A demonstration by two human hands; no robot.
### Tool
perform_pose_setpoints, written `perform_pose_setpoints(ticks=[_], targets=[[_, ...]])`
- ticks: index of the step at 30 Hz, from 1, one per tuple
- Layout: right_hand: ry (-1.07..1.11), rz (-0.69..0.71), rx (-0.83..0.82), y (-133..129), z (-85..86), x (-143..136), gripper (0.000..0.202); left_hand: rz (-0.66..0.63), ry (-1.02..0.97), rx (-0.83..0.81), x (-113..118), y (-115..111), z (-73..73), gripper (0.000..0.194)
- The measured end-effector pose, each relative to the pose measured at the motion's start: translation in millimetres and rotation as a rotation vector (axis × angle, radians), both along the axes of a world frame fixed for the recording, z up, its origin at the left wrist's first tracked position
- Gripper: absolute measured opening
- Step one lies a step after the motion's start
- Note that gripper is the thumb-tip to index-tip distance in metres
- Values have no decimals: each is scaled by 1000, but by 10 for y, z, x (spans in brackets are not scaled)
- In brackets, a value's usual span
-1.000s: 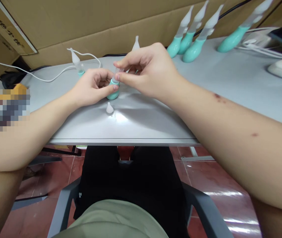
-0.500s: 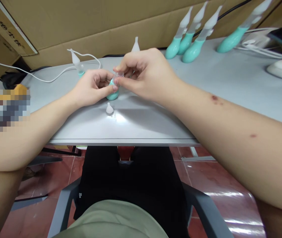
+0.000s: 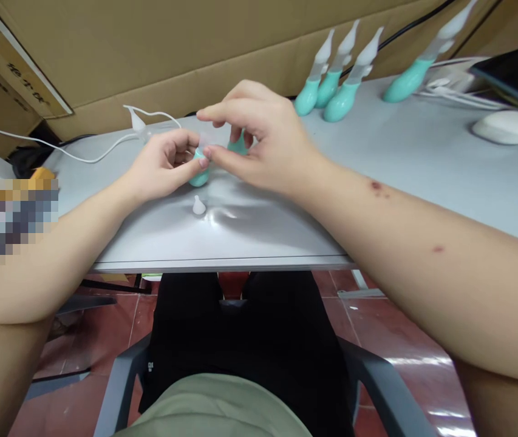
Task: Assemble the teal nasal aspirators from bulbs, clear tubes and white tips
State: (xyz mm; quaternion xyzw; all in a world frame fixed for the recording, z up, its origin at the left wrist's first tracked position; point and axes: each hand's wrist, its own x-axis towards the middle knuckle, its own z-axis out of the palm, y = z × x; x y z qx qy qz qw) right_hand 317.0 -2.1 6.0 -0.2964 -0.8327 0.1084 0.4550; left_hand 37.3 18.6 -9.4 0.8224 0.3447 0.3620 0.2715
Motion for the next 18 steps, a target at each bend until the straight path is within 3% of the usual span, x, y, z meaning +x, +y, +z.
perform_pose_setpoints(ticks=[2,7,9,14,18], targets=[[-55,35,32,-31,4,14,44,24,5,42,-23,32,1,41],[-304,404,-89,-45,-82,-72,25,32,37,92,-52,99,-26,33],[-334,470,-138,-37,-122,-127,18,12,42,93,-57,122,-48,30],[-263,438,-346,-76,-70,-134,20,-34,34,101,-67,151,-58,22],[44,311,-443,-111,111,-52,25,-30,31,102,-63,81,0,22]])
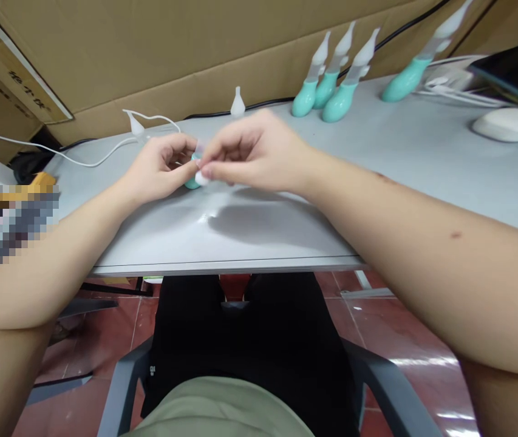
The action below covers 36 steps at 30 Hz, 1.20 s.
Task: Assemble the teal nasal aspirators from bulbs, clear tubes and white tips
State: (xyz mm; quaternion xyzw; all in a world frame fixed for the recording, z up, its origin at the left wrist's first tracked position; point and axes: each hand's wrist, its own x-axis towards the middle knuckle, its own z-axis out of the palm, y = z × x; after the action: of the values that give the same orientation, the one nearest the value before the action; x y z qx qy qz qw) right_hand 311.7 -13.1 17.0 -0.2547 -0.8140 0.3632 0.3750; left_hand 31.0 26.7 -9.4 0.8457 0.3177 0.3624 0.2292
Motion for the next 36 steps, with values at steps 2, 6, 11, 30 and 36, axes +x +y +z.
perform_pose_setpoints(ticks=[2,6,11,30,36], targets=[[148,-147,15,19,62,25,26,-5,-1,-3,10,-43,25,19],[285,-274,61,87,68,21,23,-21,-16,37,35,-98,47,17],[190,-221,158,106,8,7,18,-12,20,99,52,-155,72,21],[200,-66,-151,84,5,-49,77,7,39,104,90,-192,63,22],[181,-95,-182,80,-32,-79,64,11,8,36,132,-229,74,23]])
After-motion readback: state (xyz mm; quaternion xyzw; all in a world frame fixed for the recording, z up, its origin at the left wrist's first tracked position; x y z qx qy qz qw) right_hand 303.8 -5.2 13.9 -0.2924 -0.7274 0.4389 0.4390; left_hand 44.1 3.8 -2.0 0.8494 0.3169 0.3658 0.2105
